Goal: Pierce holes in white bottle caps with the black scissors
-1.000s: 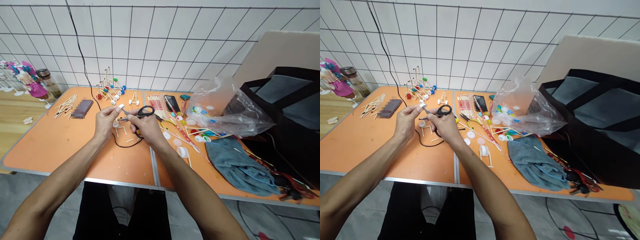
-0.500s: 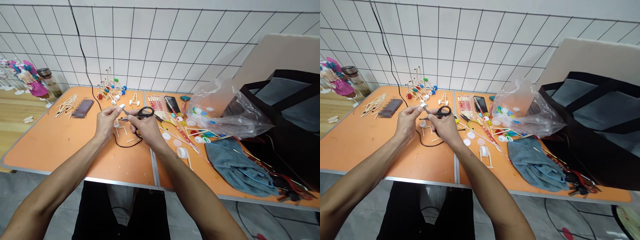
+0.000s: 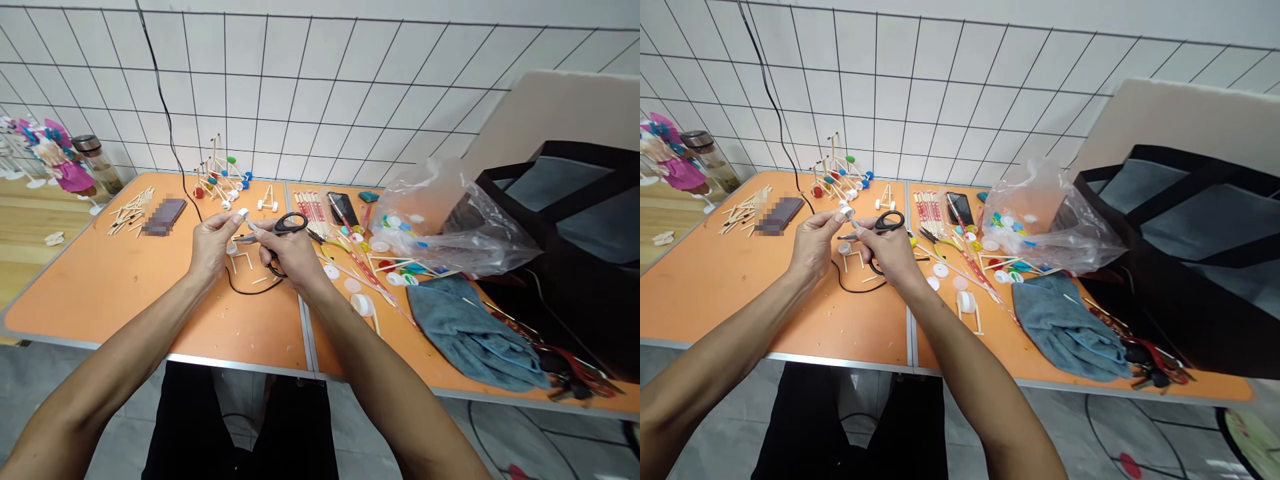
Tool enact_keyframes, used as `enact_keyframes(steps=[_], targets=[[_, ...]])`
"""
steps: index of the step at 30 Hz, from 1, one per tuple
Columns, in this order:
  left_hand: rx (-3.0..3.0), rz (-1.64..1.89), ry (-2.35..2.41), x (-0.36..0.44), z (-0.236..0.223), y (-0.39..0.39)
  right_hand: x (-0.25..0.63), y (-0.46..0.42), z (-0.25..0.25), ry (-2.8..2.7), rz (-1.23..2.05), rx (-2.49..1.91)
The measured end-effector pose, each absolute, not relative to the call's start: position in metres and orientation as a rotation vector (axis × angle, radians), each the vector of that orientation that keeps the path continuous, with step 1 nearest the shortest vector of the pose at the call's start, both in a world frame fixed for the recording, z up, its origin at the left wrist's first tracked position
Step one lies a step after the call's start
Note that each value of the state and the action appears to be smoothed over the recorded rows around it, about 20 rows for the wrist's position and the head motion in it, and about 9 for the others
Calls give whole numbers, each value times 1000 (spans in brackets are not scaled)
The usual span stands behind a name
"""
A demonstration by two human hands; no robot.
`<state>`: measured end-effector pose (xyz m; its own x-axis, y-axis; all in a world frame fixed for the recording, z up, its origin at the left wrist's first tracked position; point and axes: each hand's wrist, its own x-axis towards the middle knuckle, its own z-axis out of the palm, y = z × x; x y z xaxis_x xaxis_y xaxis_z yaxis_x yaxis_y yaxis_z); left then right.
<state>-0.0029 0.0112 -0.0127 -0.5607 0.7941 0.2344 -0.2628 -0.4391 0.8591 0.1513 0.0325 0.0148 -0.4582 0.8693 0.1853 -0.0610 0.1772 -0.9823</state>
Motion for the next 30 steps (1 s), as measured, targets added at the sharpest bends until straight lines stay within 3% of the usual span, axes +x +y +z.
enact_keyframes(steps=[3,8,10,12,16,18,20,24,26,28,30], targets=[[841,2042,1063,-3,-13,12,152,33,12,-1655,1333,-786],[803,2022,1048,-3,-15,12,151,23,2,-2208,348,-848],[793,2017,1041,-3,-15,12,151,21,1,-2295,197,-848],[790,2014,1031,-3,-15,12,150,21,3,-2174,373,-840],[798,2016,1029,-3,-15,13,149,27,11,-1790,1071,-853],[799,2013,1035,-4,-15,13,149,30,13,-1748,1209,-848],[788,2004,1036,-4,-15,13,149,30,11,-1806,1067,-841],[758,1994,1026,-4,-16,13,151,23,5,-2200,358,-867],[757,1998,1017,-4,-16,13,151,20,4,-2326,180,-893],[765,1996,1015,-4,-17,13,150,19,4,-2257,264,-883],[777,1993,1019,-4,-17,13,149,21,6,-2048,556,-858]])
